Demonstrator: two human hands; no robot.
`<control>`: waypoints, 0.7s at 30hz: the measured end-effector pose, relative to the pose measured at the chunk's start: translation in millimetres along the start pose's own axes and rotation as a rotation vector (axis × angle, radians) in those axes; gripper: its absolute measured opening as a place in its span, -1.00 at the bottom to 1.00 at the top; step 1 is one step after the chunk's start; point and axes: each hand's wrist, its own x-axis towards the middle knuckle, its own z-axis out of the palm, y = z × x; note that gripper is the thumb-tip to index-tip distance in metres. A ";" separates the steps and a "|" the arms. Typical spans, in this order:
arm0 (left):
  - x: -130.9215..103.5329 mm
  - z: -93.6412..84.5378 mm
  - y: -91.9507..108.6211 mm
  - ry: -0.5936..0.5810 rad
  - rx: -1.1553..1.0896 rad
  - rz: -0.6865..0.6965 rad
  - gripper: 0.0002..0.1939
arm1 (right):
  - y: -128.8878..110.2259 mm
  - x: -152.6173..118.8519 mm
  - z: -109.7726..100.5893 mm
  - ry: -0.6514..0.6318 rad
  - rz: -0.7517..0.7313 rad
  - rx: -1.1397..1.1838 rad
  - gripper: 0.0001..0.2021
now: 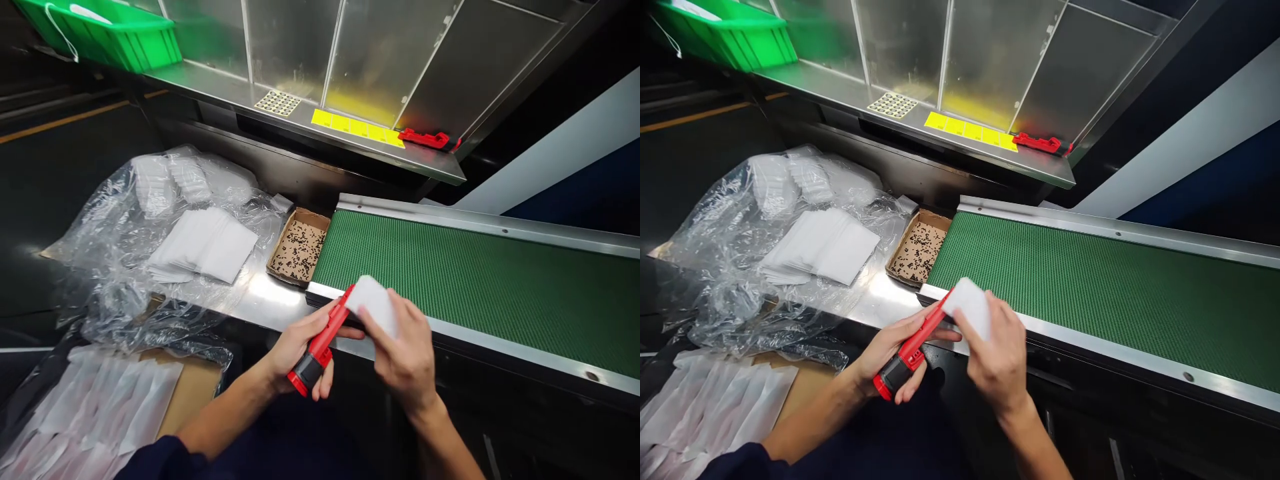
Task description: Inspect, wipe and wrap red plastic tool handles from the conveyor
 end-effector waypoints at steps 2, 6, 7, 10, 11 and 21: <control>-0.5 0.0 -0.6 -0.037 0.000 0.006 -0.47 | 12.7 -0.8 -2.2 0.026 0.099 -0.163 -0.43; 3.4 -4.5 -2.5 -0.008 -0.002 0.044 -0.46 | -7.2 -0.7 -9.1 0.102 0.084 -0.028 -0.37; 4.2 -5.8 -2.6 0.029 0.004 0.042 -0.44 | -17.7 -0.4 -8.4 0.091 0.033 0.067 -0.41; 2.6 -7.9 -2.2 0.122 0.039 0.000 -0.41 | -38.6 0.1 1.2 0.012 -0.140 0.316 -0.53; 0.2 -8.1 -2.1 0.125 0.048 -0.007 -0.41 | -39.2 -0.6 5.4 0.008 -0.152 0.338 -0.54; -71.9 -41.9 12.6 0.157 0.082 0.113 -0.52 | -20.6 -61.7 16.9 0.119 0.226 0.205 -0.46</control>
